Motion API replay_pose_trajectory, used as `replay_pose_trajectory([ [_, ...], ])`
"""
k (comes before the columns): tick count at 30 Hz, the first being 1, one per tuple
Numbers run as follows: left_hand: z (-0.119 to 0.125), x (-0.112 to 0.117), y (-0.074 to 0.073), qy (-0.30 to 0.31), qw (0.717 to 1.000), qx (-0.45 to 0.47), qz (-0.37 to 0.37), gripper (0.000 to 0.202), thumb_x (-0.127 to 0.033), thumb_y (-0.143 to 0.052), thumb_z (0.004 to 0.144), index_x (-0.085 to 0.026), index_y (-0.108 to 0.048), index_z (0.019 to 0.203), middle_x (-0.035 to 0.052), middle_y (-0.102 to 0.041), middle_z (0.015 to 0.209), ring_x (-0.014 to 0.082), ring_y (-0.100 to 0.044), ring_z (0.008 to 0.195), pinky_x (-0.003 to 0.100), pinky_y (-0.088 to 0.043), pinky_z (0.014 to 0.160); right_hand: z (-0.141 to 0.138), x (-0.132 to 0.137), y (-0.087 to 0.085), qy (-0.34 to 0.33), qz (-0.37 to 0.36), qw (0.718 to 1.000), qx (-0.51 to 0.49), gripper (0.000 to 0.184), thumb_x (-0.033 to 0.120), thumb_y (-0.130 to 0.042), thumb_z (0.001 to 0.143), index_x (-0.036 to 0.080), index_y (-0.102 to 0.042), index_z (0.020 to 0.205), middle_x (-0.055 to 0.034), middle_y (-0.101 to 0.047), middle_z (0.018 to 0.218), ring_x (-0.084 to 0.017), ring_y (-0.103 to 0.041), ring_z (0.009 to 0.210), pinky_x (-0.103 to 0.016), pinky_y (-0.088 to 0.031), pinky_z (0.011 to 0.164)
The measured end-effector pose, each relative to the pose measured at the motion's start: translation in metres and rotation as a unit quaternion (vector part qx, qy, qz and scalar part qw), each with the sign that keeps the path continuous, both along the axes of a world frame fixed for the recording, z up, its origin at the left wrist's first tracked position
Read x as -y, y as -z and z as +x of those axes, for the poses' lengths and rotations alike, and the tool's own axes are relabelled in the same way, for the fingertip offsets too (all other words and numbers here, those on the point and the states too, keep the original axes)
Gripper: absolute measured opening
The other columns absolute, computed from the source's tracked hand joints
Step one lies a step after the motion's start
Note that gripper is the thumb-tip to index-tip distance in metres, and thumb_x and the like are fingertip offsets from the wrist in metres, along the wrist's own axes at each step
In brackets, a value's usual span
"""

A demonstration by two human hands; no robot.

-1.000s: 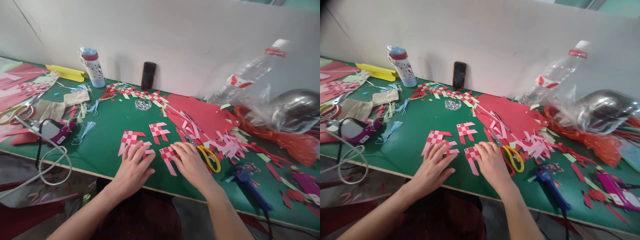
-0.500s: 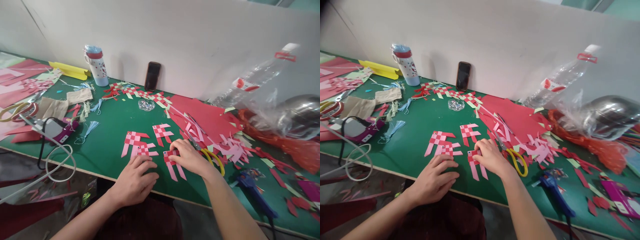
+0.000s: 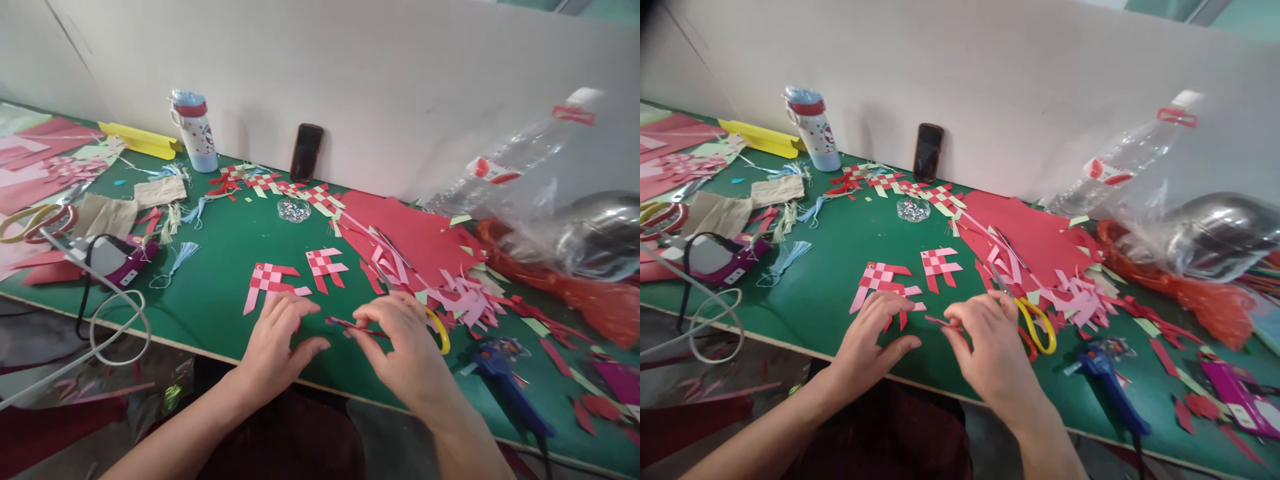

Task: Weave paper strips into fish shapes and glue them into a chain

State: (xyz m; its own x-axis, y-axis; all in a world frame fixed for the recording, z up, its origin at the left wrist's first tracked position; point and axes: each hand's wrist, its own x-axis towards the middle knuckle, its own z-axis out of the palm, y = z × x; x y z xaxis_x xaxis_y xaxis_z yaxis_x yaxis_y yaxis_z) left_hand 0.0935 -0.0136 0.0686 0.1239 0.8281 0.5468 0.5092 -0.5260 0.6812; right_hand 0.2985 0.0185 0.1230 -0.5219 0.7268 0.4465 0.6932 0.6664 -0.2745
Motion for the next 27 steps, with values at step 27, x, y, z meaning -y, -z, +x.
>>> replay_pose_trajectory([
  [27, 0.056, 0.03, -0.01, 0.181, 0.959, 0.098, -0.197, 0.012, -0.02, -0.055, 0.088, -0.019, -0.063, 0.079, -0.0011, -0.067, 0.069, 0.009, -0.062, 0.059, 0.015, -0.048, 0.051, 0.232, 0.053, 0.076, 0.452, -0.074, 0.884, 0.091, 0.046, 0.045, -0.05, 0.084, 0.014, -0.059, 0.117, -0.017, -0.06, 0.109, -0.029, -0.06, 0.095, -0.045, -0.051, 0.083],
])
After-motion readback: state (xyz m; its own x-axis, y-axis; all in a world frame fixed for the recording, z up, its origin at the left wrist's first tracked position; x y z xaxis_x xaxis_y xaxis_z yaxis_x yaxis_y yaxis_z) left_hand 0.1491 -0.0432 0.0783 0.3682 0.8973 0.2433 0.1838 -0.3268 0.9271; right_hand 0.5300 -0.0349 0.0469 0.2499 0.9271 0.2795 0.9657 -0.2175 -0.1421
